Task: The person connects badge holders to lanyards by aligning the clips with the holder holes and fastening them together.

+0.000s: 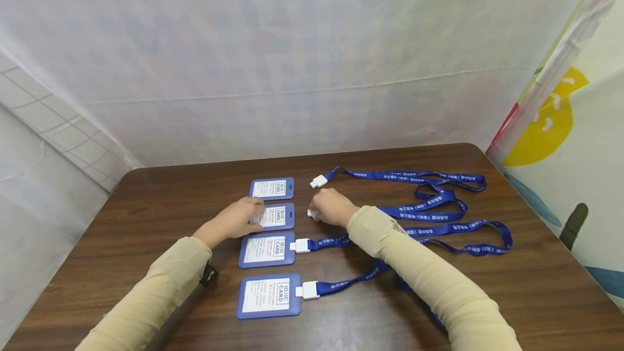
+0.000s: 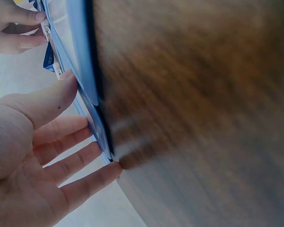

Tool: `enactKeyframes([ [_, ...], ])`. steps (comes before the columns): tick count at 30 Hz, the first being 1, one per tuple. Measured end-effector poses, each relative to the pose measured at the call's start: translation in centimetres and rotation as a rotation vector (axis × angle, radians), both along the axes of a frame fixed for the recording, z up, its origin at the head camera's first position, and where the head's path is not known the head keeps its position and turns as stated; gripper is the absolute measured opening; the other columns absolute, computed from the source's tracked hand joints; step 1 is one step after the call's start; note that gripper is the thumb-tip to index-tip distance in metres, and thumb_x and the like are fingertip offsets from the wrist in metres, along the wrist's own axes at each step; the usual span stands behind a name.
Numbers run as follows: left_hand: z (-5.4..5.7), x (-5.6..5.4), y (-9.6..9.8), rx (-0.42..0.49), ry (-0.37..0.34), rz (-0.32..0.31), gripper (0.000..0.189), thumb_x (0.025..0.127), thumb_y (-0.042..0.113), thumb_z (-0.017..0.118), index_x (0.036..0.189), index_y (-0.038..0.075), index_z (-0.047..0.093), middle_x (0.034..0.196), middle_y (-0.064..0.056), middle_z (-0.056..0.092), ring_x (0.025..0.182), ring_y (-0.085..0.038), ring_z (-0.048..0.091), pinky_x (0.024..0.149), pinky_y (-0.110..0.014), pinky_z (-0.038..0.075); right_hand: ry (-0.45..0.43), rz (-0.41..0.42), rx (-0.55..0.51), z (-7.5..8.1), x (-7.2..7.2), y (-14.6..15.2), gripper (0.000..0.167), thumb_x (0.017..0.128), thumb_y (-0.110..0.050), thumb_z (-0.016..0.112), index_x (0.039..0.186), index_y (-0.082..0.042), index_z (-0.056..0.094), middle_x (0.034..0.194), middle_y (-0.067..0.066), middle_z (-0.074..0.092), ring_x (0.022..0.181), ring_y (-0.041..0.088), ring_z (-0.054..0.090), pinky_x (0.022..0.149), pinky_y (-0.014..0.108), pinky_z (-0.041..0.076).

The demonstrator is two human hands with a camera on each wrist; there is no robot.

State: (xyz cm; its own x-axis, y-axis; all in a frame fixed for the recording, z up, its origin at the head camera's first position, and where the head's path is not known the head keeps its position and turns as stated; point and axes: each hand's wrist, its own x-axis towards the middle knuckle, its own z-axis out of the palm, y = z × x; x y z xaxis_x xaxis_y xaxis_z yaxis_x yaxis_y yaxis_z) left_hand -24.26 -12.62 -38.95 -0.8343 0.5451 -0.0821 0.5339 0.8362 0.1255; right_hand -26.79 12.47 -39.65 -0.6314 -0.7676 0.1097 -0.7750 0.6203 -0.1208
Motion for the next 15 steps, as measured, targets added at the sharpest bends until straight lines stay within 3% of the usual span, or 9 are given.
enactKeyframes([
  [15,0.28,0.07,0.05,0.002,-0.012,-0.001,0.041,0.078,0.024,0.072,0.107,-0.004,0.061,0.115,-0.016,0.055,0.106,-0.032,0.051,0.092,-0.040,0.043,-0.012,0.059,-0.048,-0.35,-0.09,-0.01,0.016,0.073,-0.009,0.074,0.089,-0.005,0.072,0.081,0.005,0.069,0.072,0.015,0.064,0.067,0.026,0.052],
])
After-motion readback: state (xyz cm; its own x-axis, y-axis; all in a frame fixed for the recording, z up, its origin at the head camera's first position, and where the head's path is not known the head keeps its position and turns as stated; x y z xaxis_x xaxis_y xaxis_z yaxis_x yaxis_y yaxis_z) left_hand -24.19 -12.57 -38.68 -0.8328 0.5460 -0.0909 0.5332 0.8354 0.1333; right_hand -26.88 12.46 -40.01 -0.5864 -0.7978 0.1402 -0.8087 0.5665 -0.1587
